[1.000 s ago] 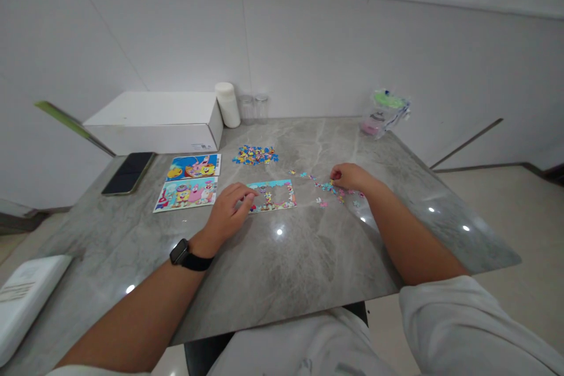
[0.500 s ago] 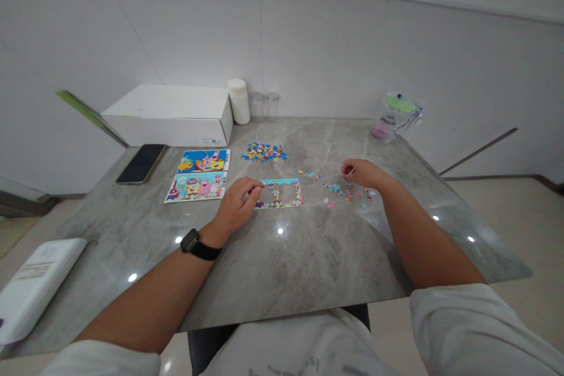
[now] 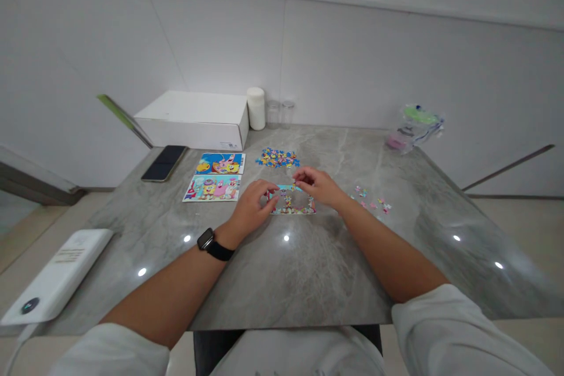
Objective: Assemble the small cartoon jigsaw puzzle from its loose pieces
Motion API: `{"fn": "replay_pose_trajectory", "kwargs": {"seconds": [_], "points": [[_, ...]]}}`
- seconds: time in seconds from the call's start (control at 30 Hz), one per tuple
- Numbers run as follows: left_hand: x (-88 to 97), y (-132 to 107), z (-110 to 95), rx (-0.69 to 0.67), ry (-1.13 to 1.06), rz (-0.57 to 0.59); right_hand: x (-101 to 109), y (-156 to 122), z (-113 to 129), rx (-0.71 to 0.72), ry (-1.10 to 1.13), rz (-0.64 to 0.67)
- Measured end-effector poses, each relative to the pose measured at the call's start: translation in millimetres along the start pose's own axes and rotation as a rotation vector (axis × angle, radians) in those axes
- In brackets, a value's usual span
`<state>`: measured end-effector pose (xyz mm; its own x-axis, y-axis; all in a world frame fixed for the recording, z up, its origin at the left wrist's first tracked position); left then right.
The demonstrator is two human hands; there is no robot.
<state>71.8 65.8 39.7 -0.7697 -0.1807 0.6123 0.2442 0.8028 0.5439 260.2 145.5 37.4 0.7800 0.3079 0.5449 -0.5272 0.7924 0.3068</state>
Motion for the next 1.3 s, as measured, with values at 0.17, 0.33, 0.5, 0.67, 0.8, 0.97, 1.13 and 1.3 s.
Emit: {"fn": "replay_pose_trajectory", "kwargs": {"seconds": [0.17,0.33,0.5,0.67,0.8,0.97,1.13,1.3], "points": [[-10.6,-2.2,-1.8,-0.04,0.12,0.08,-21.4,-10.6,-13.5,0.027,-0.062,-0.082],[-16.8,-2.9,-15.0,-0.082,0.28,0.157,-20.7,-11.0,-10.5,0.093,-0.094,-0.095],[-9.5,12.8,-36.1,-0.171,0.467,0.233,-19.7,-10.7,-13.9,0.064,-0.015,-0.143],[-6.4,33.1,-37.3,-0.185,0.49,0.238,-19.2,-10.1,-22.0,-0.008,0.08,-0.195],[-16.2,30.0,-24.1,-0.207,0.444,0.209,-18.2,-9.8,-24.3,-0.034,0.119,-0.221],[-19.3,20.7,-10.5,-0.203,0.356,0.149,-18.5,-9.5,-16.2,0.01,0.049,-0.181],[-19.0,21.8,-6.0,-0.194,0.35,0.142,-22.2,-10.8,-9.4,0.026,0.03,-0.155],[-22.8,20.8,-7.5,-0.238,0.358,0.174,-27.6,-11.0,-7.5,0.022,0.062,-0.152]]}}
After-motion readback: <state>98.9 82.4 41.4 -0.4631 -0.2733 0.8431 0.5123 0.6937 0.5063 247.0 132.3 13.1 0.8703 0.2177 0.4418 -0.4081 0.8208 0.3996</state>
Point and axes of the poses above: each hand's wrist, its own y-axis towards the middle knuckle, its own x-axis out of the back of the hand, z = x × y, the point moved 8 cm from there along y, towards the middle knuckle, and after that the axes turned 3 degrees about x, right-handed, at the moved point
